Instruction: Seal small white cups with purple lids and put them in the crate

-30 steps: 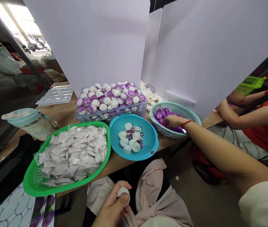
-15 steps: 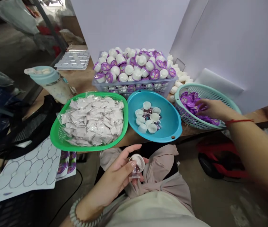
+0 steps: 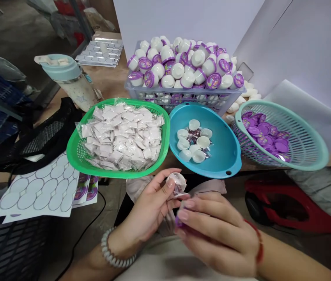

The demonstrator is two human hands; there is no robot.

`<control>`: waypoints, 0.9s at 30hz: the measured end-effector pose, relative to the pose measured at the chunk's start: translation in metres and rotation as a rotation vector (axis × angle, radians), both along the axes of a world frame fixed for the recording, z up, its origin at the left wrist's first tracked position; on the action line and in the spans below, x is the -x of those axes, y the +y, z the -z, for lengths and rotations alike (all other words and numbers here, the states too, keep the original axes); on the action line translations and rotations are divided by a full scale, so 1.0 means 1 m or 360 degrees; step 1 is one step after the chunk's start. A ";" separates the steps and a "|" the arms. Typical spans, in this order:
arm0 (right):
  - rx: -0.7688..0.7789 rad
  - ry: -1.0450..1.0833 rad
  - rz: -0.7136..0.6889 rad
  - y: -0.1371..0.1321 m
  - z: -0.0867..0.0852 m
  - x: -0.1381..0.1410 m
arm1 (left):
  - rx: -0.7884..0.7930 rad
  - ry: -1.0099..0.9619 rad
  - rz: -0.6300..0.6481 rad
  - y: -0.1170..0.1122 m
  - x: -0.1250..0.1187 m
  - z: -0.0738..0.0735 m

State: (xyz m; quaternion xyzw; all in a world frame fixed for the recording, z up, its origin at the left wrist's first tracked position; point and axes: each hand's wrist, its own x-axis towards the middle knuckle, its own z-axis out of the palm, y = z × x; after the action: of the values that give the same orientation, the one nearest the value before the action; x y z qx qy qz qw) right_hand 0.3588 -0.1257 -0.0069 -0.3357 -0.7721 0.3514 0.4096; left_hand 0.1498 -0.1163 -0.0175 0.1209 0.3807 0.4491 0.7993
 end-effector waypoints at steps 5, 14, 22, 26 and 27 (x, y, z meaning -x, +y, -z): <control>-0.0724 0.0007 0.0155 0.012 0.020 0.036 | 0.0014 -0.0097 -0.0097 -0.005 0.003 -0.002; -0.0115 0.0267 0.0332 0.016 0.017 0.048 | -0.0219 -0.0019 0.0048 -0.009 0.021 -0.005; -0.0026 0.0160 0.0057 0.027 0.013 0.056 | -0.0372 0.0301 -0.0146 -0.008 0.024 0.005; 0.0247 0.0356 0.0099 0.030 0.012 0.058 | -0.0479 0.0365 -0.0050 -0.005 0.024 0.002; 0.0385 0.0480 0.0108 0.030 0.012 0.058 | -0.0534 0.0394 -0.0038 -0.003 0.023 0.001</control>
State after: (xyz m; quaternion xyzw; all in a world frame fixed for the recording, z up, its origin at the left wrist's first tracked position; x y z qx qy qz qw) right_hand 0.3010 -0.0958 -0.0188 -0.3518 -0.6423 0.4739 0.4890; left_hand 0.1267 -0.1197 -0.0181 0.3019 0.3972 0.4973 0.7097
